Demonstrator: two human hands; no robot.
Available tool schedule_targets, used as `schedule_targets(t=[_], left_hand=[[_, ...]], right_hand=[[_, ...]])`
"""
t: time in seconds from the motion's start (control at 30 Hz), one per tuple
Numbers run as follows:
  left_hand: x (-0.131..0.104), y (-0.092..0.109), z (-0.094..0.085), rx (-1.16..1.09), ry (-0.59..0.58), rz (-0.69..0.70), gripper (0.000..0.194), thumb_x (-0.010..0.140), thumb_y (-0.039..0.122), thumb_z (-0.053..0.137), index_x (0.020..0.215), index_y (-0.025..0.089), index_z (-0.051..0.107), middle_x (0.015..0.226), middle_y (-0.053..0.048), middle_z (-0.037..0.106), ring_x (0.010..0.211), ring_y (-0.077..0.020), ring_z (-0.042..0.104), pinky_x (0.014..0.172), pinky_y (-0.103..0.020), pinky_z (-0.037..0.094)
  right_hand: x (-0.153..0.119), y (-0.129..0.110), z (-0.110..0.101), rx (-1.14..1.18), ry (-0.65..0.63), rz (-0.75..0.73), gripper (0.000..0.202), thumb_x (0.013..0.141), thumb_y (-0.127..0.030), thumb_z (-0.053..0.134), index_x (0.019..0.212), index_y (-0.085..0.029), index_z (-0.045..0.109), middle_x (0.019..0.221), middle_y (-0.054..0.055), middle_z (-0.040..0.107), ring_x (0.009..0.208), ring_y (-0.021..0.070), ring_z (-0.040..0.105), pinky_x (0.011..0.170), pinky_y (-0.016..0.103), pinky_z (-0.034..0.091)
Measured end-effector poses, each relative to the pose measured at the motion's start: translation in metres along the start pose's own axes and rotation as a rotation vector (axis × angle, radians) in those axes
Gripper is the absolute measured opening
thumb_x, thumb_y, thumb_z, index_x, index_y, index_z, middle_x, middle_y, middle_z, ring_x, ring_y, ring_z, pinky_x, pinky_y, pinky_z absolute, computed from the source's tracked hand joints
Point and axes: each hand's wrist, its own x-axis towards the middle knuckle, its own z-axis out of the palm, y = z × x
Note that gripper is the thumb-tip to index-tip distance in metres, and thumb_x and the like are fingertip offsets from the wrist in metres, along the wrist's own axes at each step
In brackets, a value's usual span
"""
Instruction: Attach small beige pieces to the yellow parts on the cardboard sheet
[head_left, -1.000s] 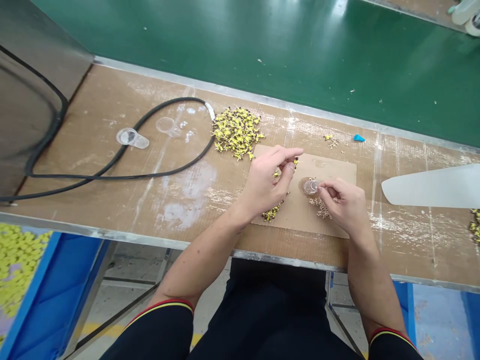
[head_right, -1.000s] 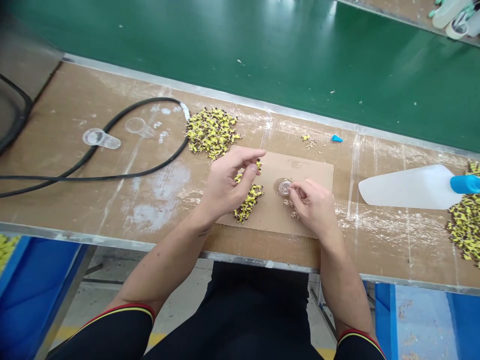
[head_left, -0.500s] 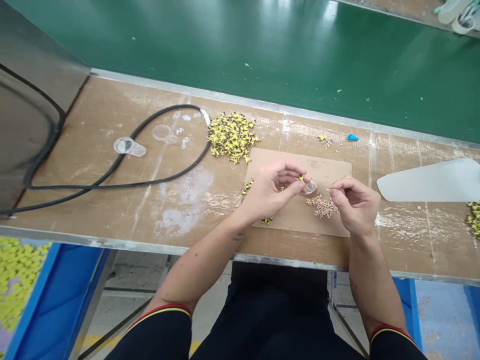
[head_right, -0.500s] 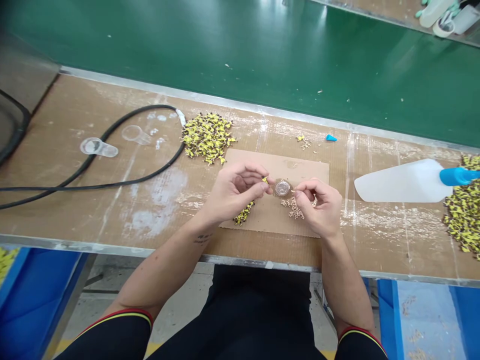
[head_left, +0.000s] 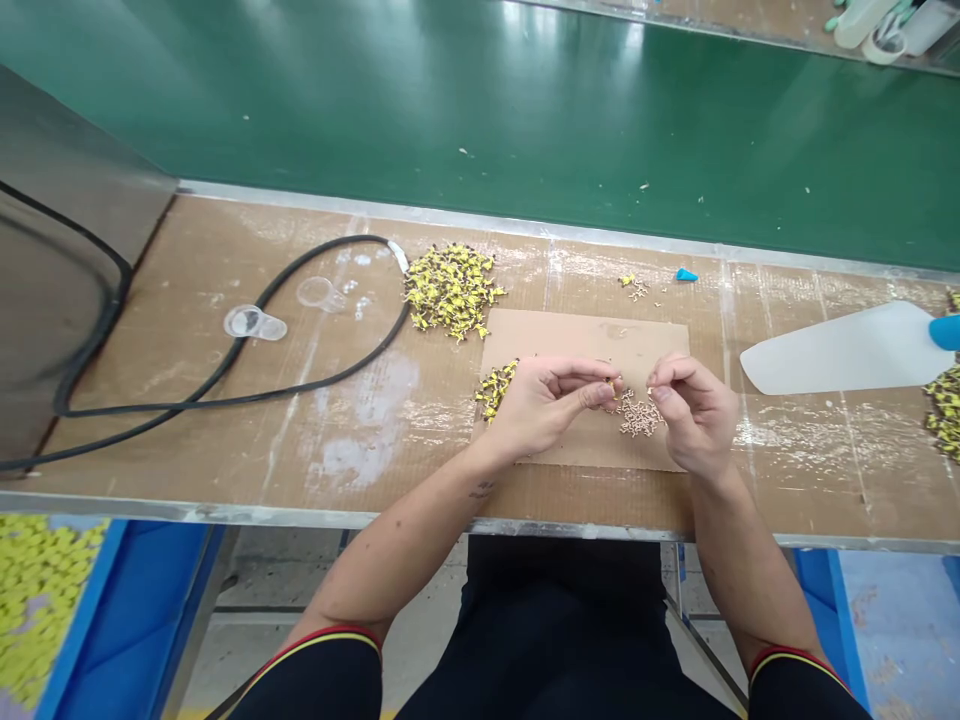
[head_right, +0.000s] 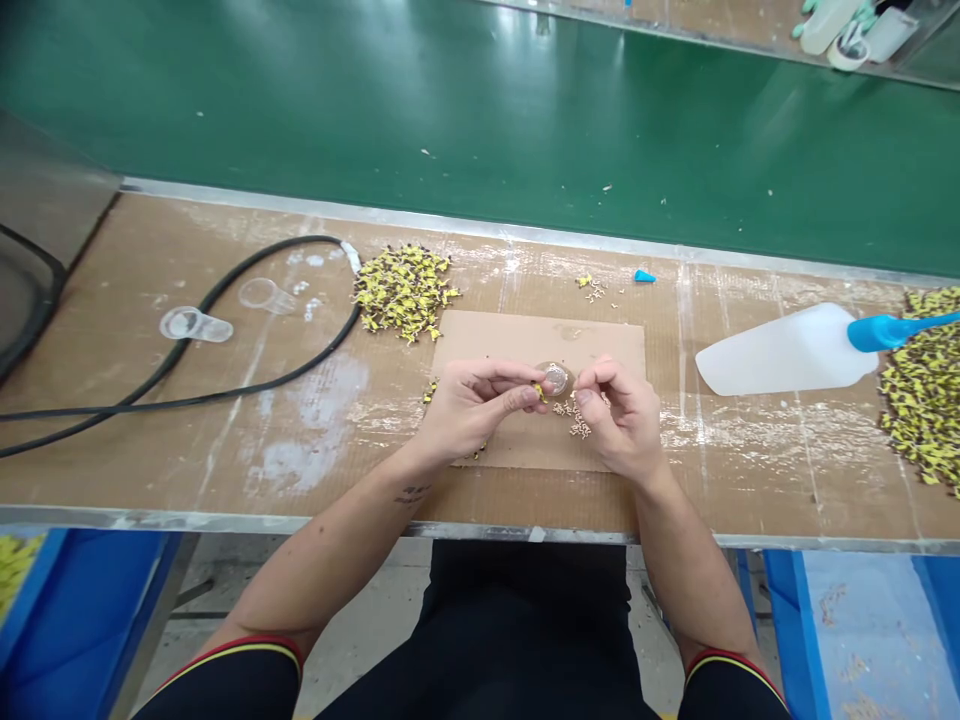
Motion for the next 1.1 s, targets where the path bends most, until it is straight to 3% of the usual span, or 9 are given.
schedule_targets(t=[0.2,0.33,0.6,1.1], left_hand=[[-0.001,-0.002,0.003,0.021,-0.018,0.034,0.026,0.088,0.038,0.082,0.098,0.015,0.078,0.095,-0.009,0.081,0.079,-0.0182,0.079,0.078,-0.031,0.068],[-0.001,-0.002,0.008,0.063,0.032,0.154,0.02,0.084,0.035,0.086,0.086,0.017,0.078,0.094,-0.007,0.079,0.085,-0.0147,0.076,0.079,-0.025,0.065],[-0.004,-0.004,0.017,-0.048,0.069,0.004,0.029,0.082,0.041,0.086,0.089,0.014,0.076,0.086,-0.006,0.08,0.078,-0.0173,0.079,0.081,-0.029,0.068],[-0.006,-0.006,0.017,0.088,0.078,0.068,0.03,0.085,0.043,0.082,0.09,0.015,0.076,0.088,-0.008,0.08,0.078,-0.0182,0.079,0.078,-0.029,0.068]], right_hand=[[-0.001,0.0,0.007,0.083,-0.042,0.018,0.011,0.1,-0.021,0.057,0.09,-0.024,0.059,0.079,-0.001,0.054,0.068,0.013,0.051,0.06,0.027,0.044],[-0.002,0.0,0.011,0.094,-0.083,0.001,0.01,0.101,-0.021,0.055,0.092,-0.024,0.057,0.087,0.001,0.055,0.079,0.0143,0.056,0.068,0.029,0.048],[-0.003,-0.002,0.018,0.122,-0.07,-0.034,0.011,0.1,-0.017,0.052,0.093,-0.025,0.055,0.089,0.0,0.053,0.079,0.0139,0.057,0.068,0.029,0.052],[-0.005,0.004,0.017,0.02,-0.07,-0.046,0.014,0.097,-0.012,0.055,0.093,-0.025,0.055,0.089,0.0,0.056,0.08,0.0142,0.058,0.07,0.03,0.049]])
